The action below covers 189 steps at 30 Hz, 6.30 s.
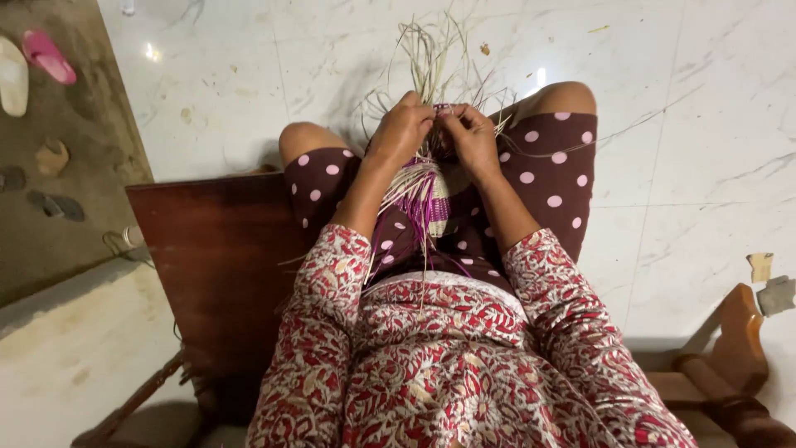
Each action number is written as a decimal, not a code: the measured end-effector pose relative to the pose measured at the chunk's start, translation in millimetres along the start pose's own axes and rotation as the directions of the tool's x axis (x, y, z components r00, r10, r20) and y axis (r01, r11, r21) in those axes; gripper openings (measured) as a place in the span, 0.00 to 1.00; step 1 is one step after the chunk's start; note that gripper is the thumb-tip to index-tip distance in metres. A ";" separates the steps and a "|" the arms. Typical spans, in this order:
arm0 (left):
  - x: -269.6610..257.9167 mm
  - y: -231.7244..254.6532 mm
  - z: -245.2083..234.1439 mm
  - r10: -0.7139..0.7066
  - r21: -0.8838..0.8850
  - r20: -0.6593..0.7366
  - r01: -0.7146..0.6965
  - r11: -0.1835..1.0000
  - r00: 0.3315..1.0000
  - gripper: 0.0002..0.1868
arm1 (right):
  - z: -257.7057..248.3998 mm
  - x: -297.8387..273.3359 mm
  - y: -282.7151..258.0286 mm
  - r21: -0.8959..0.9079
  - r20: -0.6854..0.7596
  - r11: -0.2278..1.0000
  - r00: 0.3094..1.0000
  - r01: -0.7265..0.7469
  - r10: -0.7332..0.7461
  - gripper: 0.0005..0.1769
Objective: A person is sitting on a low platform and weaving a decorative hand fan using natural and purple-dyed fibers.
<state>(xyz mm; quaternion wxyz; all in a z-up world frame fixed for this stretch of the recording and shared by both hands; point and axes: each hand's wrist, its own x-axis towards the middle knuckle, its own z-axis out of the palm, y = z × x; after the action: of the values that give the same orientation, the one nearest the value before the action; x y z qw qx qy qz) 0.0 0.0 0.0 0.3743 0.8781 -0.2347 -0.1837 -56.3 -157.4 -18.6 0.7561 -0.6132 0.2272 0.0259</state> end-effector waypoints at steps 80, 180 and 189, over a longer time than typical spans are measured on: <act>-3.9 -32.4 -16.8 -0.014 0.350 -0.274 0.113 0.930 0.962 0.07 | -25.4 5.0 -58.1 -0.971 0.234 0.009 0.950 0.238 0.207 0.19; 13.0 -48.7 22.3 -0.390 -0.111 -0.053 0.383 0.917 0.919 0.18 | -3.8 20.0 20.9 -0.723 0.217 0.602 0.939 0.339 -0.268 0.06; 17.1 -31.6 18.7 -0.421 -0.053 -0.024 0.419 0.906 0.907 0.11 | -3.5 15.5 14.6 -0.732 0.251 0.566 0.923 0.379 -0.293 0.05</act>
<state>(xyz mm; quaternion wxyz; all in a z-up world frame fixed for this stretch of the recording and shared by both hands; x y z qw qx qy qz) 13.4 -0.8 -38.2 0.3506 0.9021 -0.0293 -0.2499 -48.2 -160.8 -38.2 0.4236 -0.9052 0.0350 0.0064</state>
